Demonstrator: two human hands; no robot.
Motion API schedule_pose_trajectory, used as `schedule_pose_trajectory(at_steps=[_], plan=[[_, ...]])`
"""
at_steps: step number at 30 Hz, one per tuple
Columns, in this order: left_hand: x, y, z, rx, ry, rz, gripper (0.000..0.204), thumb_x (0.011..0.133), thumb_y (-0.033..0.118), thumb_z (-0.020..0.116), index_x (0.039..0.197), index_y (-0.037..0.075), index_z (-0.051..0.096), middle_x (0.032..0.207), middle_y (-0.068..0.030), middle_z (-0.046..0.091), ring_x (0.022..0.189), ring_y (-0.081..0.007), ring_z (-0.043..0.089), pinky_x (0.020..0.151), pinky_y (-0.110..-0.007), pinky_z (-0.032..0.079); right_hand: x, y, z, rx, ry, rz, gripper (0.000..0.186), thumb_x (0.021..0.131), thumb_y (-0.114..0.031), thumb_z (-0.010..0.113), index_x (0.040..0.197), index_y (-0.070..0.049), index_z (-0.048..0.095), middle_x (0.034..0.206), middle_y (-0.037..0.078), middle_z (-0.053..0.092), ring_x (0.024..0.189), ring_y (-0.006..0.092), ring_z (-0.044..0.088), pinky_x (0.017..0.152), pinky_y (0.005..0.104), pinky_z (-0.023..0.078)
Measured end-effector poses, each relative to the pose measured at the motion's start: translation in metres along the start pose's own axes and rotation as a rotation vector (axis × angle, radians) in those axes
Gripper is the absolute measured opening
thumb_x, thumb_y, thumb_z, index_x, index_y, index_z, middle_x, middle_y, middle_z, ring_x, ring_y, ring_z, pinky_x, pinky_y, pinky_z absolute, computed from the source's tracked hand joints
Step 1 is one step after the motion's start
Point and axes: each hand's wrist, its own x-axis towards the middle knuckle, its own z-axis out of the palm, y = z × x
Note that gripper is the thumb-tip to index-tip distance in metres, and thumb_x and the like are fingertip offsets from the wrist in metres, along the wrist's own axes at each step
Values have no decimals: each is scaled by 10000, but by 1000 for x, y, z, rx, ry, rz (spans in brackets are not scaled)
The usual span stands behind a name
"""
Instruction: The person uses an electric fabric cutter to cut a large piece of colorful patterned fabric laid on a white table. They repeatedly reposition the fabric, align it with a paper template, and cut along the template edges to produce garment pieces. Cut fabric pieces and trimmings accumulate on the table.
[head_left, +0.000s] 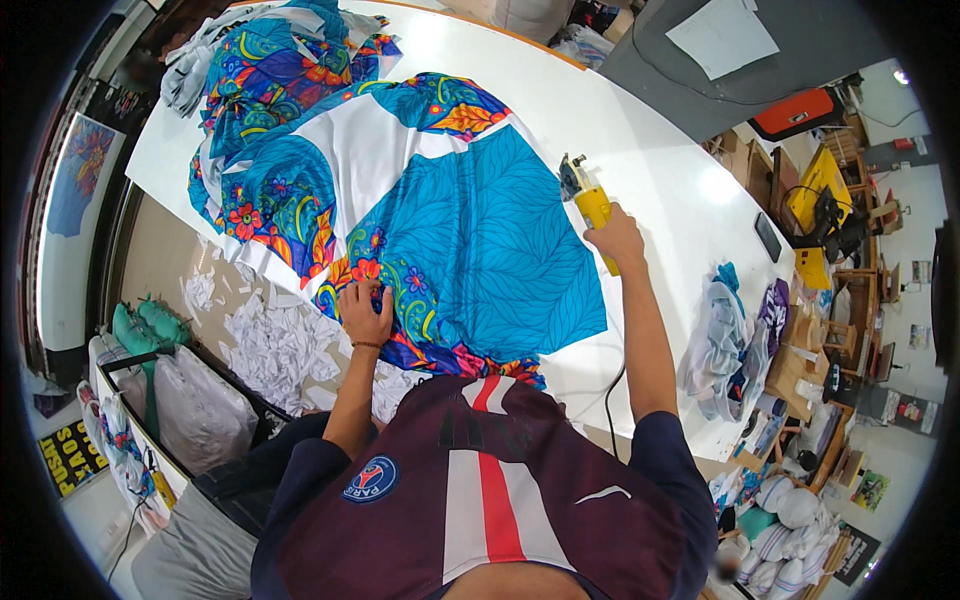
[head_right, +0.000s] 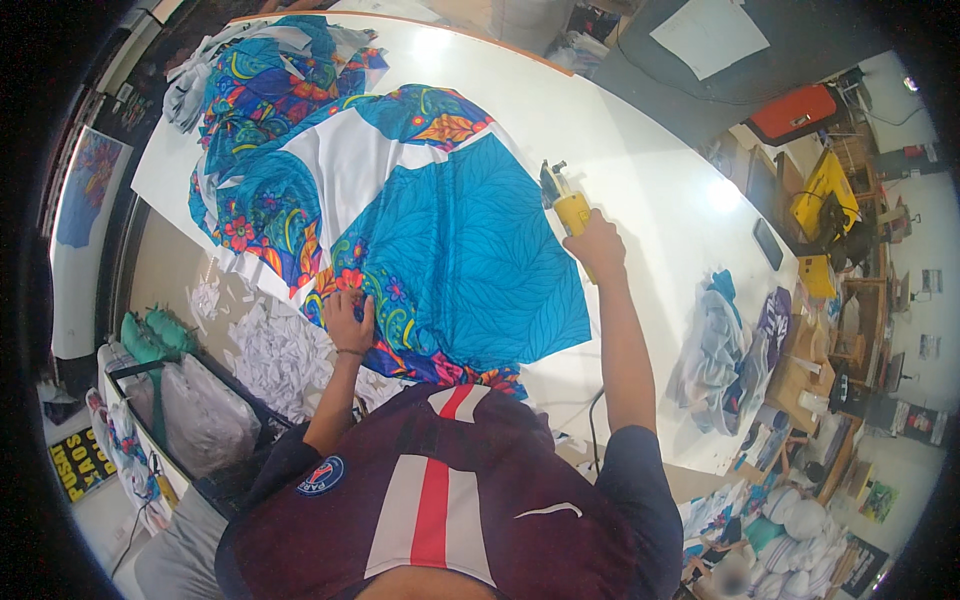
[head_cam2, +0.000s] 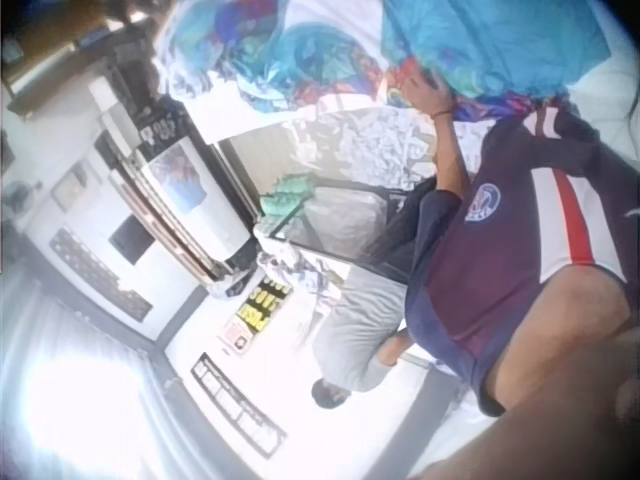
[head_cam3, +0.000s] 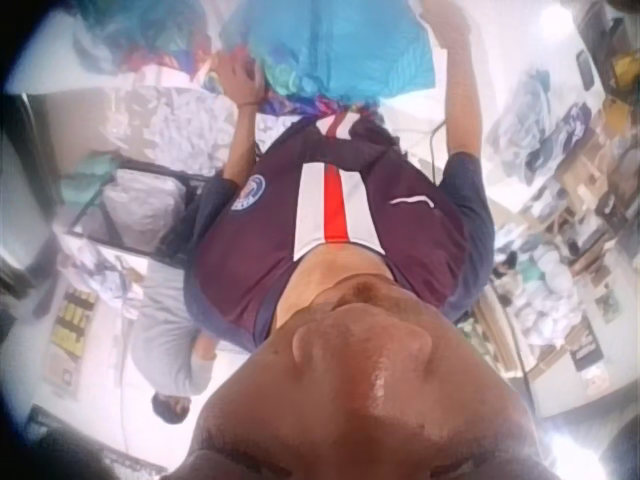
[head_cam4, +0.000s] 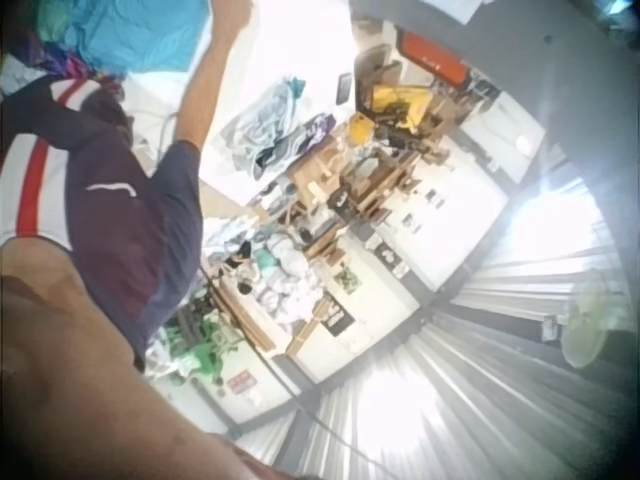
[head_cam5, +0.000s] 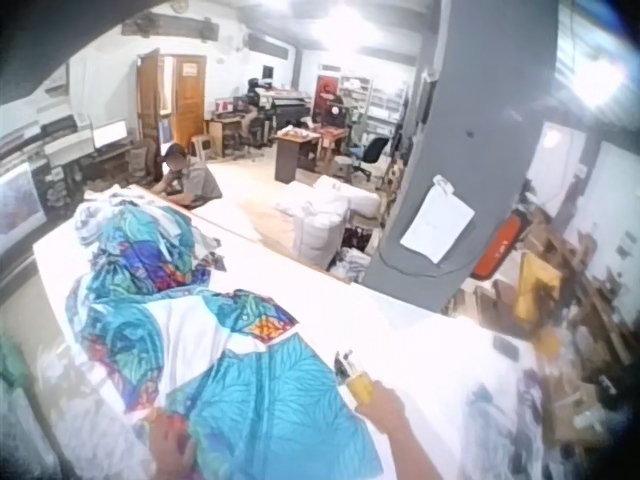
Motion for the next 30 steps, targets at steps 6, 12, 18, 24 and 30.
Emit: schedule_pose_trajectory(at_steps=[6, 12, 18, 24, 30], plan=[[0, 2, 0, -2, 22, 12, 216, 914, 278, 759, 1009, 102, 678, 979, -86, 613, 954, -302, 577, 870, -446, 439, 15, 13, -11, -72, -58, -51, 755, 695, -349, 824, 1364, -131, 552, 1187, 227, 684, 1099, 394, 707, 931, 487, 578], [0, -1, 3, 1, -4, -20, 214, 907, 271, 761, 1006, 103, 673, 970, -86, 608, 963, -301, 574, 874, -446, 436, 23, 6, -14, -86, -13, -97, 754, 689, -347, 830, 1353, -122, 553, 1175, 226, 696, 1091, 401, 709, 916, 495, 581], [1, -1, 2, 13, -10, -21, 216, 902, 275, 760, 999, 103, 671, 964, -86, 608, 951, -297, 569, 871, -440, 431, 45, -19, -22, -113, -62, -137, 653, 685, -330, 828, 1245, -106, 579, 1116, 211, 723, 1060, 403, 722, 887, 502, 592], [3, 1, -1, 14, -26, -38, 211, 896, 271, 761, 989, 104, 671, 954, -82, 609, 945, -295, 570, 868, -439, 428, 67, -47, -25, -119, -54, -183, 625, 687, -322, 824, 1224, -102, 590, 1102, 210, 736, 1049, 402, 728, 877, 498, 597], [3, 2, -2, 27, -35, -46, 209, 885, 259, 766, 982, 102, 669, 950, -79, 610, 937, -293, 576, 868, -438, 427, 89, -71, -27, -139, -46, -237, 598, 691, -317, 822, 1194, -86, 597, 1084, 213, 741, 1021, 404, 736, 866, 502, 601]])
